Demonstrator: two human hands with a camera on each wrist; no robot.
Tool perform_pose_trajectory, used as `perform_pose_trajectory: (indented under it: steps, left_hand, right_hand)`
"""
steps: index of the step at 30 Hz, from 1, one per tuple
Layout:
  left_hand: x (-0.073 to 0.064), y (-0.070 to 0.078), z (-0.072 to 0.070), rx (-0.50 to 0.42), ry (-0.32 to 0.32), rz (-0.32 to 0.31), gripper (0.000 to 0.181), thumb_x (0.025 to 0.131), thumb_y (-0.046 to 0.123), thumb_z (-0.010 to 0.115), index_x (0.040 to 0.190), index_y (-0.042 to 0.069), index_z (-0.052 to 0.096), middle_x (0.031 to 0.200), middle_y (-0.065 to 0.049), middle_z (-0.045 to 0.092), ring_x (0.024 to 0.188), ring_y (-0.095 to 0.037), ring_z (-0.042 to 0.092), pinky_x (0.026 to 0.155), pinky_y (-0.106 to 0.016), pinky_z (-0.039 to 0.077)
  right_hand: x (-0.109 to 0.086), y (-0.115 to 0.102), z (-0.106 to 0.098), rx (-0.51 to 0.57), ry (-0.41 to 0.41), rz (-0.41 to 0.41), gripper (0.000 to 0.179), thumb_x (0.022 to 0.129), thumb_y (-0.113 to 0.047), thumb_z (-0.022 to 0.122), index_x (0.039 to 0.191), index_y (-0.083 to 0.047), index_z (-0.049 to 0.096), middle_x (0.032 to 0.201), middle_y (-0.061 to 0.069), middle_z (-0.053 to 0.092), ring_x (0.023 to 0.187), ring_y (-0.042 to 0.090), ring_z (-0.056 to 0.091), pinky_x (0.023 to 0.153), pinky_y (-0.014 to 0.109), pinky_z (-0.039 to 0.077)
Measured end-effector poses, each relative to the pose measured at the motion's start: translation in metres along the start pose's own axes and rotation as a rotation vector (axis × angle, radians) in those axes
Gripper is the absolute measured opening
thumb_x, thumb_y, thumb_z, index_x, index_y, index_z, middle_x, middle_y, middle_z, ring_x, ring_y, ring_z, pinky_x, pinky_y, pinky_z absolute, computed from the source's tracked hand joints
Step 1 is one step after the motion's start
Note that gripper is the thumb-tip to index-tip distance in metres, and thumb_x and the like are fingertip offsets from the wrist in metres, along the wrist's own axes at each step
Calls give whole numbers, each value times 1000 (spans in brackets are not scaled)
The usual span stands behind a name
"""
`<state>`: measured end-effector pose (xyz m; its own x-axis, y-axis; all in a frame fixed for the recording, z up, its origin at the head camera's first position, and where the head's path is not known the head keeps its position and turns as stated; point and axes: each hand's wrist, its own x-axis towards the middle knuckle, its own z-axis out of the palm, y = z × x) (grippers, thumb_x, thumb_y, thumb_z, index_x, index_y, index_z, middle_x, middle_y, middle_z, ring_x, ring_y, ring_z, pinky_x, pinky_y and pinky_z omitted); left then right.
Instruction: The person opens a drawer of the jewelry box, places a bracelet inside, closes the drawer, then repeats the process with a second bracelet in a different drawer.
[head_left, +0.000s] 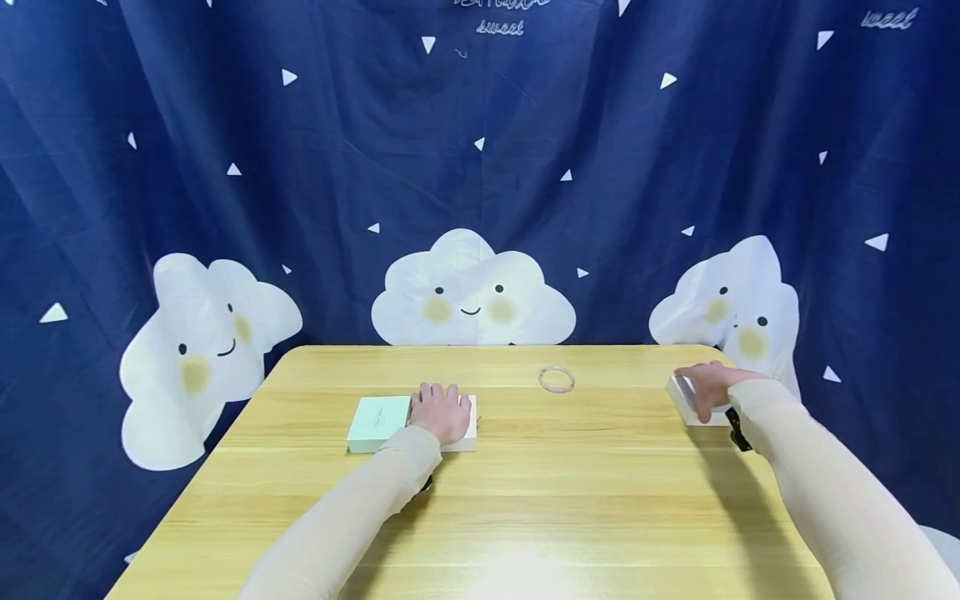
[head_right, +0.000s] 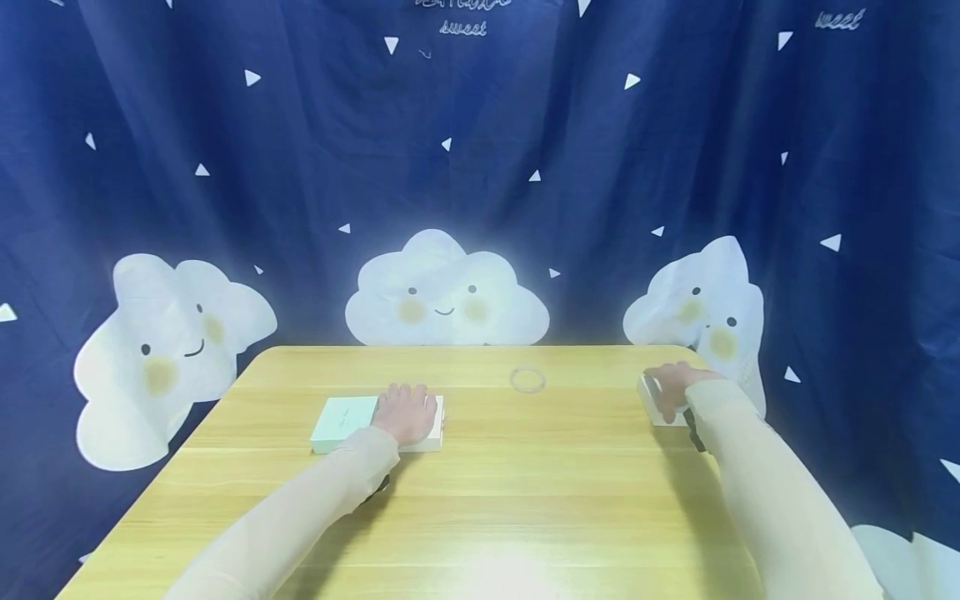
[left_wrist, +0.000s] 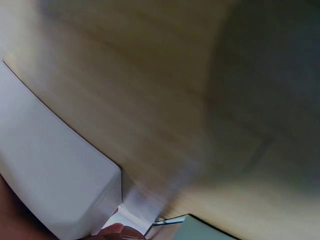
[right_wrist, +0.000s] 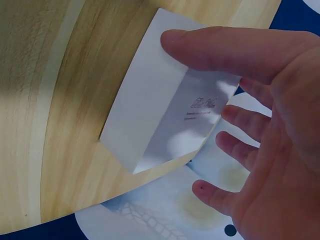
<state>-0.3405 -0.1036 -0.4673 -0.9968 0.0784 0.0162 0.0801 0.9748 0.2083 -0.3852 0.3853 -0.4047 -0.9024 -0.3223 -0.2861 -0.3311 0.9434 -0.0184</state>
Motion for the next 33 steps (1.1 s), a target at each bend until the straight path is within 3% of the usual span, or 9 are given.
perform_pose_trajectory:
  steps: [8,14,21,26,33]
  left_hand:
    - [-1,0,0,-4,-1,5,59,108,41,23,149,5,44,147,-28,44,142,-48,31,115,-63,25]
    - [-3,1,0,-1,12,9,57,108,39,25,148,4,45,146,-28,45,140,-48,32,114,-64,27]
    - [-5,2,-1,-10,10,3,57,108,40,25,148,4,45,147,-28,44,143,-48,30,115,-63,24]
    - [1,0,5,-13,-10,-7,59,108,41,24,151,6,42,150,-28,41,145,-49,27,117,-64,21]
    - [11,-5,15,-7,12,-6,58,107,42,25,149,7,45,147,-28,44,142,-49,29,115,-64,23]
  right_hand:
    - [-4,-1,0,53,-29,17,99,56,1,82,145,6,41,117,28,62,93,39,48,64,36,45]
    - [-5,-1,0,79,-40,44,98,59,3,81,147,3,40,122,30,59,97,39,47,64,36,45]
    - [-9,-1,-1,75,-28,53,95,60,-2,84,146,0,44,112,24,61,95,37,48,65,38,46]
    - [-11,1,0,56,2,64,96,58,-7,86,146,-4,46,113,22,62,94,34,51,65,41,47]
    - [-11,3,2,21,23,66,97,58,-13,87,146,-6,47,110,19,64,93,34,52,65,45,47]
